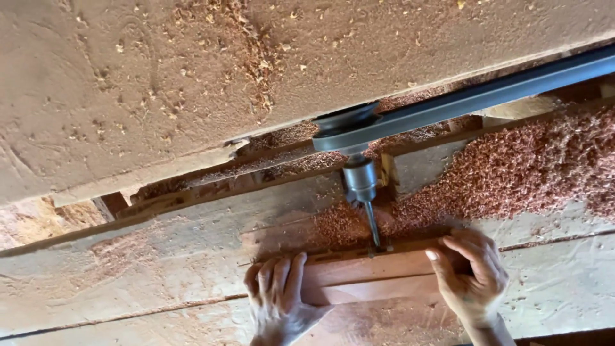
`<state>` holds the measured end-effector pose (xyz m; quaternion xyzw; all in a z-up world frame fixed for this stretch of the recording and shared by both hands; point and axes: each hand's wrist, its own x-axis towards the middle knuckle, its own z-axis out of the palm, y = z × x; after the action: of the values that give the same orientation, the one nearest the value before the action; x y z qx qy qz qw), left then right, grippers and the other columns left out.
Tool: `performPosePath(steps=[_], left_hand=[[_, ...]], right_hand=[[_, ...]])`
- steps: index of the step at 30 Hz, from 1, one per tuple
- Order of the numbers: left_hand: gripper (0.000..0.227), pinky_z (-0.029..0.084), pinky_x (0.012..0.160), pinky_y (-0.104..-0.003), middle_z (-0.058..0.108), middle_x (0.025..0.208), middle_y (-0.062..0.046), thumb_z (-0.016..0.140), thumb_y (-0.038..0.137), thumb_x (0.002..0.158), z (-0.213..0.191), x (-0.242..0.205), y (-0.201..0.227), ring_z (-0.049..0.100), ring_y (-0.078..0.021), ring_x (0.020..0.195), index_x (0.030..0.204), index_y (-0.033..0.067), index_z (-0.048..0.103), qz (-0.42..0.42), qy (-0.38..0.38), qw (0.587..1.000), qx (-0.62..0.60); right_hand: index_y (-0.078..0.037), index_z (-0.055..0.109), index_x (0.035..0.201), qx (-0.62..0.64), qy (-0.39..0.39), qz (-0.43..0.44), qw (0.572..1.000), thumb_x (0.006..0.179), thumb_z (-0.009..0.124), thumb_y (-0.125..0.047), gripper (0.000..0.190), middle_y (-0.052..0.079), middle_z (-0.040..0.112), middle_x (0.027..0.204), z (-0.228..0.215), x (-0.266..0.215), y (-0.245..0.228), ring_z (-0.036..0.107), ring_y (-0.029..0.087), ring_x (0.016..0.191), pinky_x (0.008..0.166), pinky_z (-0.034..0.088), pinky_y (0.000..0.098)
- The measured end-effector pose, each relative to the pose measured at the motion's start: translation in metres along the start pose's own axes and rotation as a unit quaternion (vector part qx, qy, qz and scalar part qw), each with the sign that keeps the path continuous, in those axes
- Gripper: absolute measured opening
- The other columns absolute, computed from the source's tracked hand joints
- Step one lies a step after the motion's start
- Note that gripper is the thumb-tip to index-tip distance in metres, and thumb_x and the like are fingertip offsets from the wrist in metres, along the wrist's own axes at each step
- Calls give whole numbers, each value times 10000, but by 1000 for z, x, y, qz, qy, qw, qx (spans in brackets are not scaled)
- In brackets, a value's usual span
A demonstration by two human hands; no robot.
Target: Using a woodworking machine to drill or carve slots into a piece of wood.
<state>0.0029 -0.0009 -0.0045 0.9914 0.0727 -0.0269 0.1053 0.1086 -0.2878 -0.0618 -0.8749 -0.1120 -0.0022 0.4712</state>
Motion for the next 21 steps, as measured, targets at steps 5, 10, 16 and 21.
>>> performPosePath(steps=[5, 10, 16, 21], left_hand=[[927, 353, 982, -507, 611, 1006, -51, 612, 916, 726, 11, -2, -4, 550, -210, 984, 1155, 99, 695, 10, 26, 999, 18], [895, 345, 1001, -555, 632, 1078, -50, 610, 906, 719, 11, -3, 0, 556, -243, 1035, 1150, 125, 688, -18, 18, 1000, -1], [798, 365, 992, -549, 639, 1082, -47, 855, 654, 584, 0, 4, 5, 572, -243, 1022, 1149, 115, 694, -28, 11, 999, -14], [898, 352, 997, -553, 652, 1070, -46, 780, 846, 628, 3, 5, 6, 591, -237, 1018, 1134, 109, 696, -31, 19, 999, -19]], right_hand=[[-27, 663, 1078, -7, 14, 0, 1000, 925, 760, -89, 191, 161, 717, 1111, 3, 4, 2, 725, 250, 983, 856, 659, 324], [-50, 663, 1057, 28, 8, -1, 1000, 896, 765, -75, 192, 132, 719, 1069, 4, 6, 5, 725, 265, 1068, 918, 645, 329], [-57, 682, 1049, -9, 17, 2, 1000, 891, 786, -123, 200, 113, 728, 1029, 2, 3, 8, 702, 203, 911, 841, 641, 318], [-58, 680, 1039, 0, 18, -2, 1000, 888, 786, -105, 190, 101, 728, 985, 3, 7, 9, 694, 190, 878, 824, 637, 317]])
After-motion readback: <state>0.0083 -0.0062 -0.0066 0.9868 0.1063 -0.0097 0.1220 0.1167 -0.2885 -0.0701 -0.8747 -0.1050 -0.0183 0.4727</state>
